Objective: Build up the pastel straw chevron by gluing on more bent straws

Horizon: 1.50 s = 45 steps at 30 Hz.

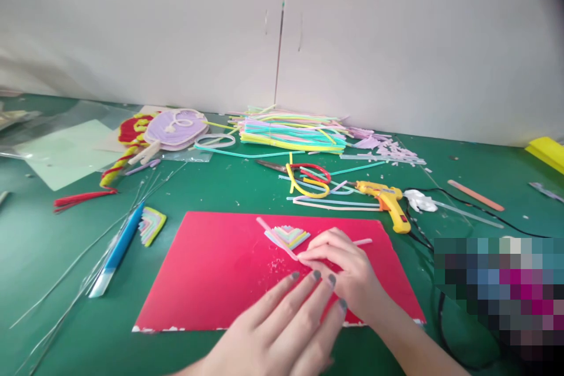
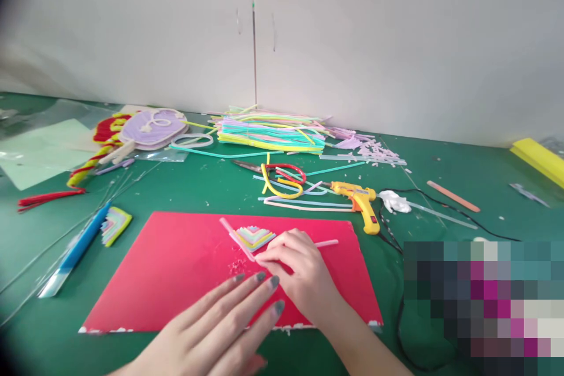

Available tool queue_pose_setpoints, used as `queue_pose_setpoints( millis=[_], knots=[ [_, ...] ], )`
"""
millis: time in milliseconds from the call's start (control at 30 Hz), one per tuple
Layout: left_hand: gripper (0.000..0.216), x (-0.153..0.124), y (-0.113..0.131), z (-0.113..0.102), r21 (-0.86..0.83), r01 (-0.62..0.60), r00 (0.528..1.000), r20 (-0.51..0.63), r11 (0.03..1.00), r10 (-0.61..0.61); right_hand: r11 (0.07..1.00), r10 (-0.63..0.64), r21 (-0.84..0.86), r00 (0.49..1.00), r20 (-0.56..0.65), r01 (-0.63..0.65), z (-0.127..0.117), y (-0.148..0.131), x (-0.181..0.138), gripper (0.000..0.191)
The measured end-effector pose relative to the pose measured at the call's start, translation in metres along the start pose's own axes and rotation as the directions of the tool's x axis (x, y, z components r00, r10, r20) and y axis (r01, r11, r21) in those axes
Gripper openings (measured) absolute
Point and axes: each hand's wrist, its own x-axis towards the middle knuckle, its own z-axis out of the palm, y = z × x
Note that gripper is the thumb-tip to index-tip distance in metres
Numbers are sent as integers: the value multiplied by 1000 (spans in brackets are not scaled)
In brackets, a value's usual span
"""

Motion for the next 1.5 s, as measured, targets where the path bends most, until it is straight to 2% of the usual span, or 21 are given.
queue_pose_setpoints(
  millis=[100, 267, 433, 533, 567, 633, 700, 967, 1167, 1300, 1400, 1500],
  knots=[
    [43, -11, 7, 7, 70, 22, 1000, 11, 997, -22, 1000, 3, -20, 1000, 22, -2, 2, 1, 0, 12],
    [59, -23, 3, 21, 87, 160, 984, 69, 983, -166, 998, -49, -42, 995, 88, 53, -2, 5, -1, 14],
    [37, -17, -21, 23, 64, 161, 985, 56, 985, -165, 997, -29, -65, 996, 84, 35, -6, 7, 0, 14],
    [29, -9, -46, 22, -58, 245, 968, 61, 968, -242, 999, -12, -39, 997, 73, 15, -9, 6, 1, 12],
    [26, -6, -54, 22, -124, 277, 959, 99, 953, -266, 999, -11, -33, 998, 70, 13, -10, 5, 1, 11],
    [22, -2, -64, 21, -244, 295, 951, 173, 924, -258, 999, -14, -28, 998, 65, 16, -10, 4, 2, 10],
    [20, 1, -68, 20, -307, 298, 951, 177, 904, -253, 999, -6, -37, 998, 56, 8, -10, 3, 2, 8],
    [14, 2, -54, 22, -332, 287, 955, 23, 899, -296, 992, 72, -105, 997, -13, -72, -7, -1, 4, 9],
    [17, -4, -42, 32, -284, 311, 946, 4, 907, -323, 983, 136, -125, 991, 9, -134, -8, -3, 2, 16],
    [20, -7, -45, 34, -240, 293, 954, 13, 926, -299, 986, 129, -113, 990, 55, -123, -9, -2, 1, 15],
    [19, -9, -46, 30, -164, 272, 960, -26, 948, -280, 986, 102, -140, 991, 88, -89, -8, -5, 0, 13],
    [34, -11, -37, 22, -48, 169, 985, -40, 984, -171, 984, 67, -171, 987, 144, -42, -7, -9, -2, 14]
  ],
)
